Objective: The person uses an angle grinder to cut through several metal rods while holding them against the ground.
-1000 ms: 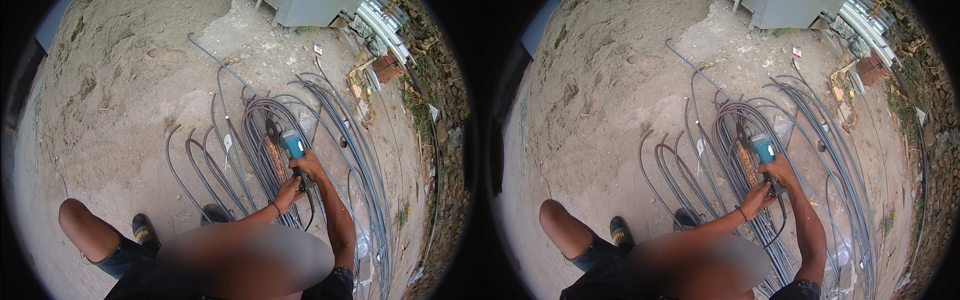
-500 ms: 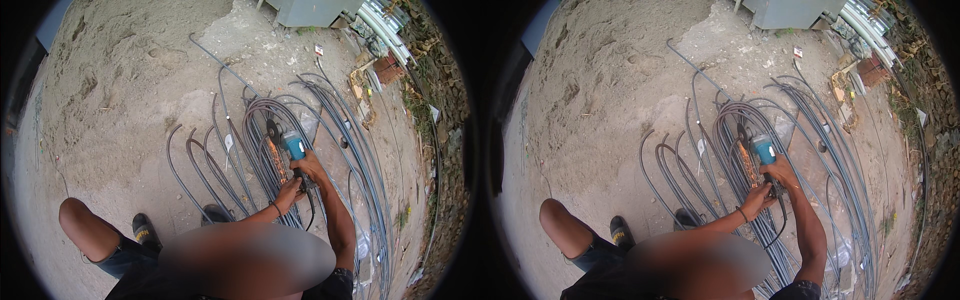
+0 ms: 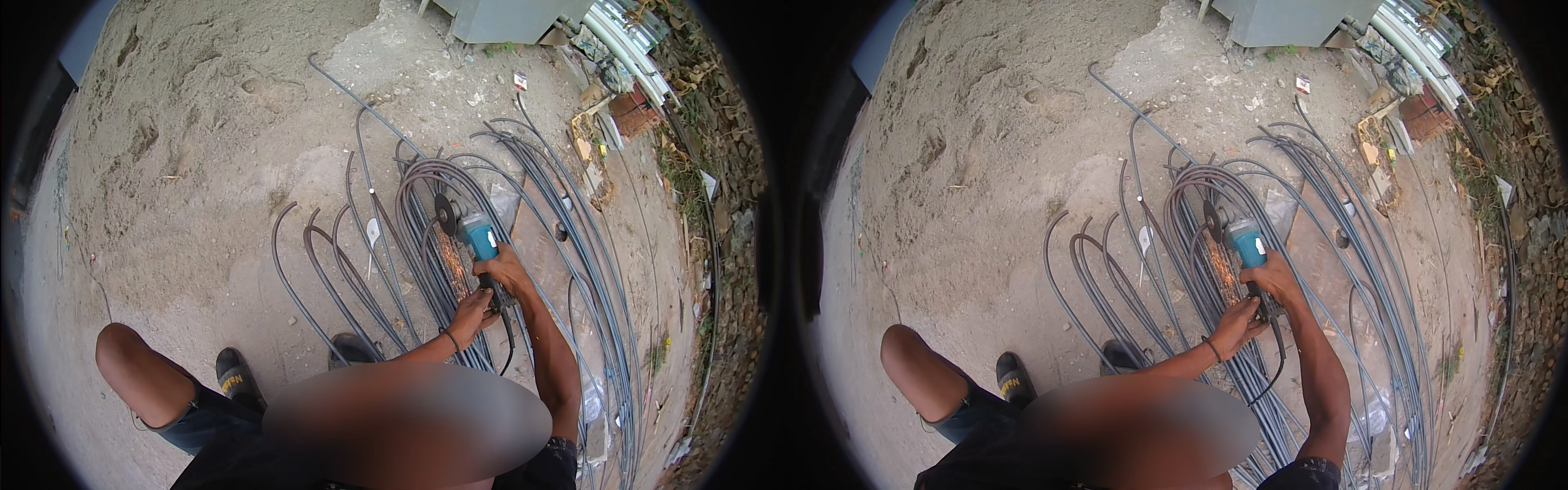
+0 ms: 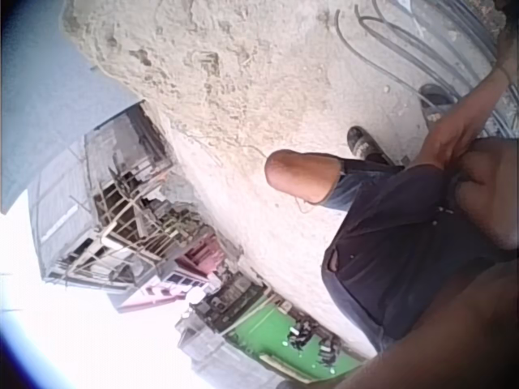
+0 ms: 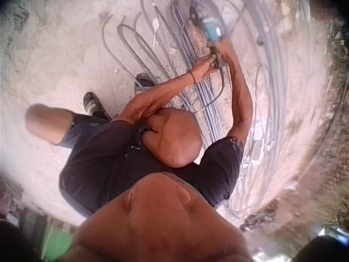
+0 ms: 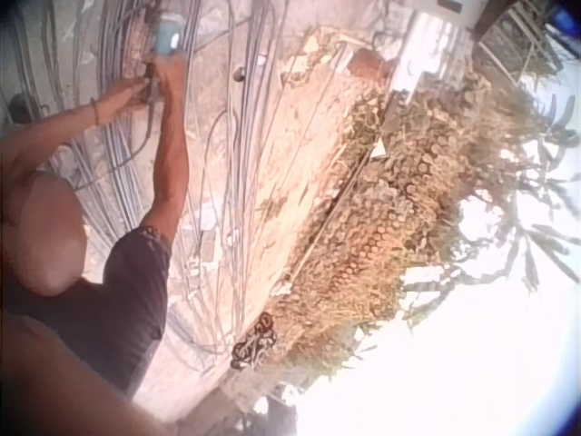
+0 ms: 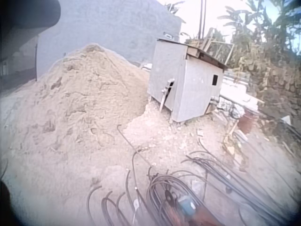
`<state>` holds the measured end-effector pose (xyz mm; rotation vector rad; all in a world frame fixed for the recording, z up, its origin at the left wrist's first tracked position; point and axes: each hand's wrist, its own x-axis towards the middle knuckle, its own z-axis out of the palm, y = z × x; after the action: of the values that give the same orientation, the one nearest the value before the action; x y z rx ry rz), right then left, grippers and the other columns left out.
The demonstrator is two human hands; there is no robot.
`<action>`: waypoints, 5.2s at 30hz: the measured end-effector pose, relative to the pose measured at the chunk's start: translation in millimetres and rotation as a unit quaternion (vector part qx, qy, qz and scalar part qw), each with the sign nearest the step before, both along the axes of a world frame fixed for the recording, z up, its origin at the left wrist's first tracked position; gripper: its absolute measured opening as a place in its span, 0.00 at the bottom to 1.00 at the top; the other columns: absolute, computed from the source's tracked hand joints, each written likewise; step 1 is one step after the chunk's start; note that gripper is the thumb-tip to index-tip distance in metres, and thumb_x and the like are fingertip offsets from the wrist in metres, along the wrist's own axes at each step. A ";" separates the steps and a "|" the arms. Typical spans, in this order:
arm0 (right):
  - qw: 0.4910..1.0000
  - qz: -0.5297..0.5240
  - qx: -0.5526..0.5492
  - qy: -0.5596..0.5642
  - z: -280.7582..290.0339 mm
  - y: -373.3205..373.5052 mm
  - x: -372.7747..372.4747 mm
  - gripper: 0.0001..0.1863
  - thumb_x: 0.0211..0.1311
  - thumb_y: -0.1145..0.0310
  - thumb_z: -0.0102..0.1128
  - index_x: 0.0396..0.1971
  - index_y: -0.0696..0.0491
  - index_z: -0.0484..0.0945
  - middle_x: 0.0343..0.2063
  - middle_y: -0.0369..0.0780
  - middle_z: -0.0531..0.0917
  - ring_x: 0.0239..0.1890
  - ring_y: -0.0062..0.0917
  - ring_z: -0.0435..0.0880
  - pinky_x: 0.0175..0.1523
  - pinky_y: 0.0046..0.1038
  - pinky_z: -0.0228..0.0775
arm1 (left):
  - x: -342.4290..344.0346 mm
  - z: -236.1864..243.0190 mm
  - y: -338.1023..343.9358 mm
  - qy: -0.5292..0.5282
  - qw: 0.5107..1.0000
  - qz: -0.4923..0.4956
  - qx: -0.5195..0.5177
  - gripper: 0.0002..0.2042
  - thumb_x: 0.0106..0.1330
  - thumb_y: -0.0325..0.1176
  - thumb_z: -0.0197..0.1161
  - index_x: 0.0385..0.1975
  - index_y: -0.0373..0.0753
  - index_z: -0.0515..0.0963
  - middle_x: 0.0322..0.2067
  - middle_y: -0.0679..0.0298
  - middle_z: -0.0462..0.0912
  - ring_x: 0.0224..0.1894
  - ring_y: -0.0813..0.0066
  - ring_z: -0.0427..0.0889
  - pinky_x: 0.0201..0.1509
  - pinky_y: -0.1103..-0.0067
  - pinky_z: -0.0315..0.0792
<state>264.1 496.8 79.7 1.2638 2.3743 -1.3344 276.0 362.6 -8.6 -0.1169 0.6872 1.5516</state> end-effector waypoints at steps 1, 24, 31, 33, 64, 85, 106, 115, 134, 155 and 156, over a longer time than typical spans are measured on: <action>1.000 -0.001 0.003 -0.002 2.5 -1.9 -0.9 0.28 0.31 0.64 0.70 0.36 0.63 0.78 0.29 0.45 0.82 0.31 0.34 0.81 0.38 0.33 0.72 | -0.3 -0.9 -0.1 -0.007 1.000 -0.002 -0.003 0.26 0.78 0.43 0.47 0.70 0.36 0.55 0.56 0.59 0.71 0.59 0.62 0.75 0.70 0.68 0.69; 0.997 -0.047 0.019 0.061 9.0 3.8 10.8 0.25 0.33 0.66 0.71 0.35 0.63 0.78 0.28 0.44 0.83 0.28 0.30 0.82 0.36 0.30 0.73 | -6.6 19.6 -2.4 0.082 0.996 -0.008 0.016 0.27 0.77 0.44 0.50 0.70 0.36 0.58 0.55 0.58 0.74 0.60 0.65 0.76 0.65 0.72 0.72; 0.959 -0.195 -0.089 0.186 67.0 9.3 35.5 0.25 0.37 0.69 0.71 0.38 0.63 0.76 0.27 0.41 0.81 0.25 0.25 0.79 0.31 0.27 0.71 | -41.2 14.6 -8.4 0.823 0.557 -0.094 -0.063 0.13 0.62 0.33 0.66 0.40 0.30 0.83 0.43 0.47 0.77 0.45 0.55 0.80 0.46 0.68 0.76; 0.959 -0.198 -0.075 0.189 72.3 10.2 44.4 0.24 0.37 0.70 0.71 0.38 0.63 0.76 0.27 0.41 0.81 0.25 0.25 0.79 0.31 0.27 0.71 | -45.6 -15.4 -27.6 0.858 0.503 -0.097 -0.039 0.11 0.60 0.32 0.66 0.37 0.30 0.82 0.41 0.48 0.77 0.43 0.54 0.79 0.45 0.66 0.76; 0.982 -0.124 -0.119 0.076 17.0 9.0 62.1 0.30 0.34 0.66 0.73 0.43 0.62 0.78 0.31 0.42 0.82 0.34 0.29 0.80 0.42 0.29 0.70 | -46.5 -8.4 -88.2 0.883 0.427 -0.192 -0.039 0.08 0.56 0.36 0.69 0.30 0.42 0.79 0.32 0.66 0.73 0.45 0.64 0.77 0.26 0.67 0.77; 1.000 0.013 -0.016 0.021 -9.1 -13.4 -2.8 0.37 0.32 0.59 0.72 0.48 0.61 0.78 0.39 0.53 0.83 0.43 0.44 0.82 0.49 0.36 0.72 | -46.5 -5.4 -89.4 0.875 0.453 -0.169 -0.037 0.08 0.54 0.34 0.69 0.30 0.38 0.81 0.36 0.64 0.75 0.45 0.62 0.77 0.38 0.67 0.79; 1.000 0.010 -0.016 0.014 -2.4 -28.1 -26.1 0.34 0.31 0.60 0.72 0.44 0.61 0.79 0.37 0.51 0.84 0.41 0.44 0.83 0.49 0.36 0.72 | -46.5 -13.1 -93.3 0.882 0.424 -0.203 -0.038 0.11 0.56 0.35 0.67 0.36 0.39 0.82 0.42 0.62 0.78 0.47 0.62 0.77 0.47 0.69 0.78; 1.000 0.009 -0.022 -0.006 3.4 -27.2 -17.3 0.36 0.31 0.59 0.73 0.48 0.59 0.78 0.38 0.51 0.85 0.42 0.42 0.83 0.49 0.35 0.72 | -47.0 -2.2 -91.2 0.868 0.428 -0.246 -0.052 0.11 0.58 0.32 0.65 0.40 0.38 0.82 0.44 0.62 0.78 0.49 0.61 0.77 0.46 0.69 0.80; 1.000 0.003 0.017 -0.023 -3.7 -31.2 -5.5 0.33 0.30 0.59 0.73 0.41 0.62 0.80 0.32 0.49 0.84 0.37 0.38 0.83 0.45 0.33 0.72 | -44.6 -9.0 -93.5 0.877 0.434 -0.199 -0.046 0.10 0.55 0.32 0.67 0.37 0.40 0.83 0.42 0.62 0.78 0.47 0.60 0.78 0.46 0.68 0.81; 1.000 -0.011 0.010 -0.009 -6.5 -37.0 -0.3 0.27 0.31 0.61 0.73 0.35 0.63 0.80 0.29 0.48 0.84 0.34 0.36 0.82 0.43 0.33 0.72 | -45.9 -7.1 -94.1 0.880 0.421 -0.216 -0.047 0.10 0.56 0.33 0.66 0.38 0.40 0.82 0.42 0.62 0.78 0.48 0.62 0.77 0.47 0.69 0.80; 1.000 -0.012 0.001 -0.013 -4.8 -37.4 -0.6 0.27 0.31 0.61 0.73 0.34 0.63 0.80 0.29 0.48 0.84 0.34 0.36 0.82 0.43 0.33 0.71 | -46.2 -7.0 -94.3 0.880 0.421 -0.216 -0.047 0.10 0.56 0.33 0.66 0.38 0.40 0.82 0.42 0.62 0.78 0.48 0.62 0.77 0.47 0.69 0.80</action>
<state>263.5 459.4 74.9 1.3059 2.3523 -1.3139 229.8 268.4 -15.6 1.7632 2.1527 0.5077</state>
